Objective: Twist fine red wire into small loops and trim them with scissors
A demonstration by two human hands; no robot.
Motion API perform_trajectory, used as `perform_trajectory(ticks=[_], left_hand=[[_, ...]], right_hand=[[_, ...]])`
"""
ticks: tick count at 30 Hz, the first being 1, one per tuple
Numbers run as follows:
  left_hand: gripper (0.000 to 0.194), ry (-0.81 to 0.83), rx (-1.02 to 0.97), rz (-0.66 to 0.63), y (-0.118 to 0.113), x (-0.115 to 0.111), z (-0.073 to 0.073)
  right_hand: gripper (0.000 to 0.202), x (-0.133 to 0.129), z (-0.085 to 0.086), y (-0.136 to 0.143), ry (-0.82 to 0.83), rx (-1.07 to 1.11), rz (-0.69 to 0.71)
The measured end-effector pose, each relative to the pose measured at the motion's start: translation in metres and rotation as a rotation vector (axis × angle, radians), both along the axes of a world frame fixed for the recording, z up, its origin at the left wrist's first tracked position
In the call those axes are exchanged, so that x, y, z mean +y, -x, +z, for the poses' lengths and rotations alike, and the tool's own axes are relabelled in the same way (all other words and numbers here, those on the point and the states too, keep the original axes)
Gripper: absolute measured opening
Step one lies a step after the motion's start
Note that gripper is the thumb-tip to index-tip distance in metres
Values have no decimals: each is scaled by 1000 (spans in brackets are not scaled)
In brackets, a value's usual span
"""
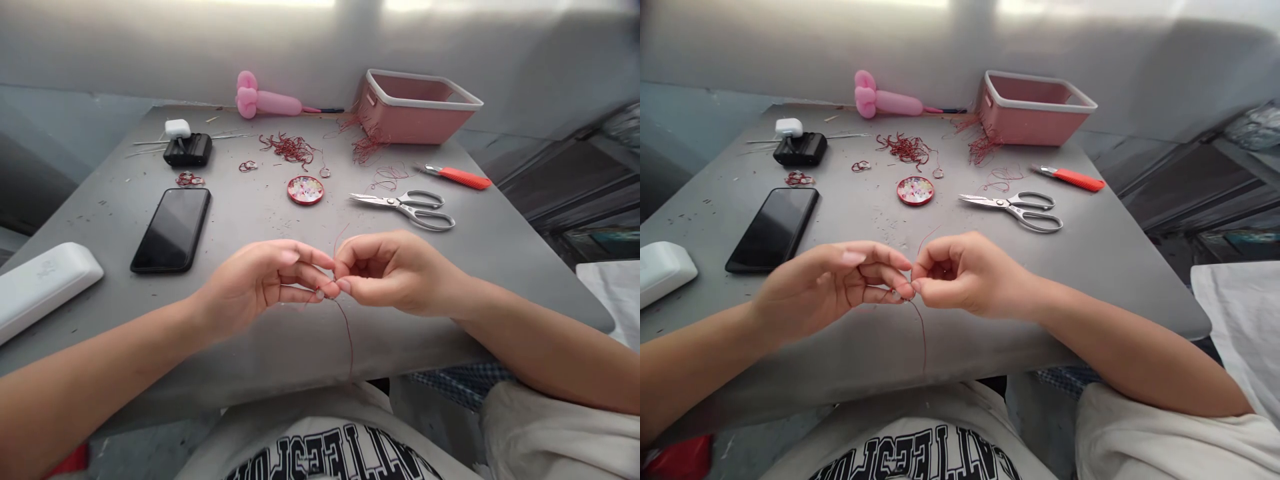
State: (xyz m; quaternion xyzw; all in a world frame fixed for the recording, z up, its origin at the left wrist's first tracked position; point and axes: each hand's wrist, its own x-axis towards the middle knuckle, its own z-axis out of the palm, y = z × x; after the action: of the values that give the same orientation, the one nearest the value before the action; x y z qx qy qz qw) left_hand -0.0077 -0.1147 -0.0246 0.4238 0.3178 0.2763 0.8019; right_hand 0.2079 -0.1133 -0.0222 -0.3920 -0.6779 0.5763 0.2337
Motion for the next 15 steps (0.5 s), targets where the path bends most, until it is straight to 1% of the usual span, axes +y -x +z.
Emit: perform_trajectory(ticks=[2, 4, 5, 7, 9, 10, 12, 15], left_hand=[[18, -23, 174, 16, -2, 0, 1], [27, -65, 304, 13, -4, -1, 0], [33, -81, 341, 6, -5, -1, -1], [38, -99, 380, 11, -5, -1, -3], [43, -112, 412, 39, -5, 0, -4], [46, -119, 430, 57, -5, 0, -4], [50, -137, 454, 77, -5, -1, -4], [48, -184, 482, 62, -5, -2, -4]], right_hand=[[6, 1, 2, 0, -1, -68, 60], [7, 0, 2, 2, -86, -127, 85], [7, 0, 1, 3, -176, -157, 87], [6, -2, -3, 6, -424, -226, 84], [7, -3, -8, 6, -668, -288, 88], [8, -4, -11, 6, -755, -313, 93], [12, -6, -16, 6, -861, -350, 107], [16, -8, -21, 5, -961, -392, 112]])
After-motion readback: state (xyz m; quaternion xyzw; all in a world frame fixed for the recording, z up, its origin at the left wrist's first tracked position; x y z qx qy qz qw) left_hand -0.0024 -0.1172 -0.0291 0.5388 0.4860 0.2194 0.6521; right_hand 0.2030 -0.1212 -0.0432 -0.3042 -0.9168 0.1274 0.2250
